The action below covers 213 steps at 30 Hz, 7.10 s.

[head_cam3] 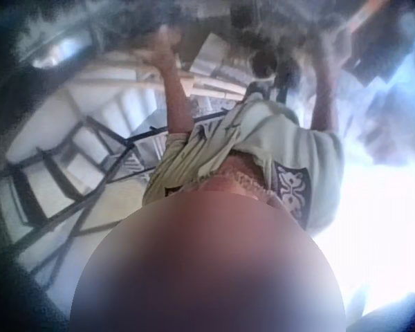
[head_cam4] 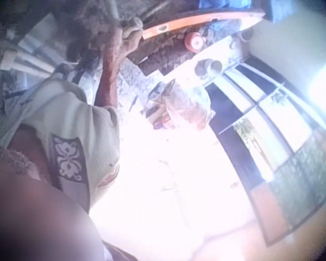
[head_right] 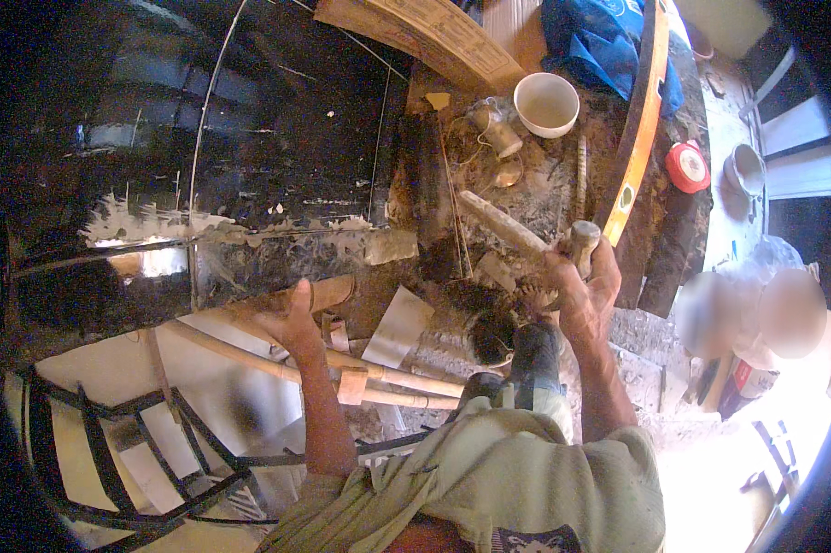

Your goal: The person applies mortar to the back of a black tile using a trowel and then presses the tile onto a vertical surface, using a wooden handle to tap it into place.

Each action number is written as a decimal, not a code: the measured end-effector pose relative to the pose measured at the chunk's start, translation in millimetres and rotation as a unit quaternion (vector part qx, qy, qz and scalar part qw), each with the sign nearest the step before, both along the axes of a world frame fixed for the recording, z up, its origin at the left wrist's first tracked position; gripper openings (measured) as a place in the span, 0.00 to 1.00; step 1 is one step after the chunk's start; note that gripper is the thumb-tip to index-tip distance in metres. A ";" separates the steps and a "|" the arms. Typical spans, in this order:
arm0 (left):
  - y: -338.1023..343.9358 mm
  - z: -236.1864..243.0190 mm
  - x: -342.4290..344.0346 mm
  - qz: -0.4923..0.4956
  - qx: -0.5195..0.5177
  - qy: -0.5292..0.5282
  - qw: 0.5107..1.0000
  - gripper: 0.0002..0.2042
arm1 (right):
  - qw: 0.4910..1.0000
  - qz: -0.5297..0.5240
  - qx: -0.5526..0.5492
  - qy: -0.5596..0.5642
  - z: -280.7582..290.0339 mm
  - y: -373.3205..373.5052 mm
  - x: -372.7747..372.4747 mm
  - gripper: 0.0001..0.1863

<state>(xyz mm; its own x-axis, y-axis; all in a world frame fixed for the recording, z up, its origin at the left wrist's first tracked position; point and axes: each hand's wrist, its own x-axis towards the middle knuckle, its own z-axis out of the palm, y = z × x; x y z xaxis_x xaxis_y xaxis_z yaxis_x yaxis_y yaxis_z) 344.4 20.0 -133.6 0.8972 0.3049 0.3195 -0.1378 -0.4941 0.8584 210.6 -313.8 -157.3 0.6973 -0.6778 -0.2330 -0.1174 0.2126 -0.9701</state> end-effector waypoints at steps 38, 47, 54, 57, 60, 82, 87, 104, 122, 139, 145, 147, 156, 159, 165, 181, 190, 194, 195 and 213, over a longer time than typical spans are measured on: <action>-16.6 20.2 23.3 0.109 -0.025 0.193 0.975 0.44 | 0.765 0.024 -0.620 0.174 -6.2 -99.0 -105.5 0.19; -53.2 46.1 18.7 0.184 0.081 0.235 0.951 0.21 | 0.729 0.121 -0.619 0.266 -74.5 -104.7 -90.1 0.10; -9.8 16.4 16.8 0.093 0.005 0.226 0.970 0.20 | 0.740 0.039 -0.657 0.140 -14.4 -74.1 -66.9 0.13; -58.1 45.0 18.3 0.078 -0.031 0.083 0.993 0.19 | 0.727 0.114 -0.676 0.033 8.7 -46.0 -53.5 0.14; -59.0 33.8 25.4 0.020 -0.138 -0.088 0.986 0.21 | 0.724 0.202 -0.659 -0.027 -8.8 -18.3 -53.3 0.12; -13.6 14.3 25.7 0.027 -0.013 0.162 0.986 0.51 | 0.593 0.358 -0.717 0.079 -112.2 2.6 18.4 0.12; -16.0 15.3 21.9 -0.028 -0.038 0.051 0.998 0.37 | 0.603 0.366 -0.698 0.124 -87.5 10.6 28.7 0.12; -40.7 32.4 20.1 0.052 -0.034 0.099 0.993 0.25 | 0.675 0.292 -0.667 0.124 -120.4 -6.1 73.2 0.17; -12.5 21.2 20.4 0.027 -0.050 0.031 0.998 0.20 | 0.899 0.133 -0.414 -0.046 -14.2 69.3 68.3 0.26; 34.2 53.7 24.6 -0.156 -0.095 0.007 0.983 0.46 | 0.876 0.340 0.307 -0.149 97.2 196.6 117.9 0.43; 28.7 76.9 20.8 -0.174 -0.112 -0.001 0.978 0.43 | 0.863 0.307 0.363 -0.173 114.0 210.9 121.4 0.46; 29.1 79.7 19.8 -0.144 -0.114 0.028 0.983 0.40 | 0.861 0.302 0.365 -0.184 116.1 215.4 121.6 0.46; 30.3 92.7 17.4 -0.133 -0.108 0.043 0.984 0.31 | 0.848 0.353 0.321 -0.231 135.4 215.2 124.7 0.44; 46.1 84.1 29.6 -0.136 -0.008 0.004 0.991 0.29 | 0.841 0.353 0.314 -0.264 135.9 223.0 128.5 0.44; 56.1 61.2 41.1 -0.107 -0.078 0.020 0.991 0.25 | 0.813 0.358 0.352 -0.294 144.7 213.5 129.6 0.43; 83.4 23.4 49.4 -0.126 0.009 0.018 0.992 0.30 | 0.915 0.335 -0.084 -0.208 148.5 227.8 126.1 0.43; 34.7 68.6 43.0 -0.226 -0.308 0.003 0.924 0.29 | 0.885 0.329 -0.309 -0.117 168.8 235.6 122.2 0.49; 33.8 66.0 43.4 -0.165 -0.149 0.035 0.974 0.29 | 0.876 0.318 -0.343 -0.123 163.8 237.6 118.0 0.49; 47.4 56.9 43.1 -0.175 -0.137 0.009 0.975 0.37 | 0.859 0.332 -0.373 -0.114 170.4 236.8 112.7 0.49; 26.6 72.2 25.4 -0.105 -0.101 -0.033 0.989 0.52 | 0.887 0.302 -0.245 -0.248 136.6 216.7 130.0 0.42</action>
